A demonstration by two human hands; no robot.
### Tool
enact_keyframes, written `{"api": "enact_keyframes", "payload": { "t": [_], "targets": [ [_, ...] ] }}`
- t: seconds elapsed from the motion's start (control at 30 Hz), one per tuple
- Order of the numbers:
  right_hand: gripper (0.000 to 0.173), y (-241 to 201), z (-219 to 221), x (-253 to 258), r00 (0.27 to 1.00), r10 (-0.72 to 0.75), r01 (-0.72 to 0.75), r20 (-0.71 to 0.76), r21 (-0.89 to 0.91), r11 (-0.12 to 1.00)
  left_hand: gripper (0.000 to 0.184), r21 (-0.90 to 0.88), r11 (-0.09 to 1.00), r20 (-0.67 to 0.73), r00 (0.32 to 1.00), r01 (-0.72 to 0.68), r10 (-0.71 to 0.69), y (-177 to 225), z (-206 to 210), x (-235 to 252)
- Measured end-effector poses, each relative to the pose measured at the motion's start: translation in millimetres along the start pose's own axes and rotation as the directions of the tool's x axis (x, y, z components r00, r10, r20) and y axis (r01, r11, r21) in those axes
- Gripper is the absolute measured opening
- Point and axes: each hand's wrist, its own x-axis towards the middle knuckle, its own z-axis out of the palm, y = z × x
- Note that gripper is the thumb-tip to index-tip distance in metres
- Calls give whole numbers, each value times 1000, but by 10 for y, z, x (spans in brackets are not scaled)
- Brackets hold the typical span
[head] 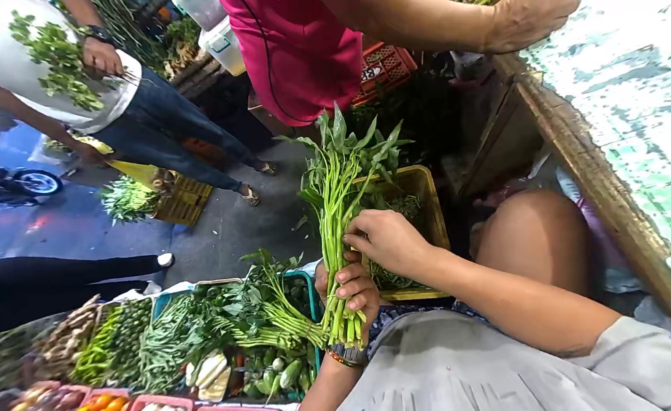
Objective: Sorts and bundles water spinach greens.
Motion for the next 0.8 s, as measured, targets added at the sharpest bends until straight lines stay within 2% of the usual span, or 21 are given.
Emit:
{"api": "enact_keyframes", "payload": {
  "t": [0.13, 0.33, 0.43, 0.53, 0.6, 0.67, 0.7, 0.73, 0.77, 0.8],
  "targets": [
    [19, -7, -35, 50, 980, 126, -147, 155, 135, 980, 28, -13, 1000, -2, 1000, 3, -3, -3, 28, -24],
    [15, -148, -44, 66, 946, 222, -273, 237, 210, 939, 29, 23, 999, 70, 997, 36, -37, -38, 61, -86],
    [15, -183, 5, 71, 923, 241, -334, 300, 314, 889, 31, 59, 997, 110, 992, 49, -56, -60, 78, -119],
    [16, -178, 54, 30, 908, 213, -389, 360, 542, 745, 31, 72, 997, 114, 993, 32, -40, -101, 117, -151],
    [20, -123, 93, -53, 888, 145, -438, 436, 709, 553, 33, 57, 998, 106, 994, 17, -23, -162, 137, -199],
    [23, -30, 87, -102, 858, 29, -487, 512, 796, 360, 34, 41, 999, 147, 989, 16, -22, -197, 153, -216],
    [23, 35, 74, -120, 849, -27, -493, 527, 811, 314, 33, 37, 999, 174, 984, 15, -22, -205, 153, -209],
    [22, 113, 44, -120, 850, -56, -478, 523, 813, 333, 32, 35, 999, 199, 980, 18, -24, -209, 147, -195],
    [20, 205, 19, -129, 863, -49, -436, 503, 789, 434, 32, 30, 999, 207, 978, 25, -31, -218, 140, -210],
    [16, 321, -13, -129, 873, -17, -372, 488, 687, 624, 33, 28, 999, 213, 976, 36, -42, -231, 138, -222]
  ]
}}
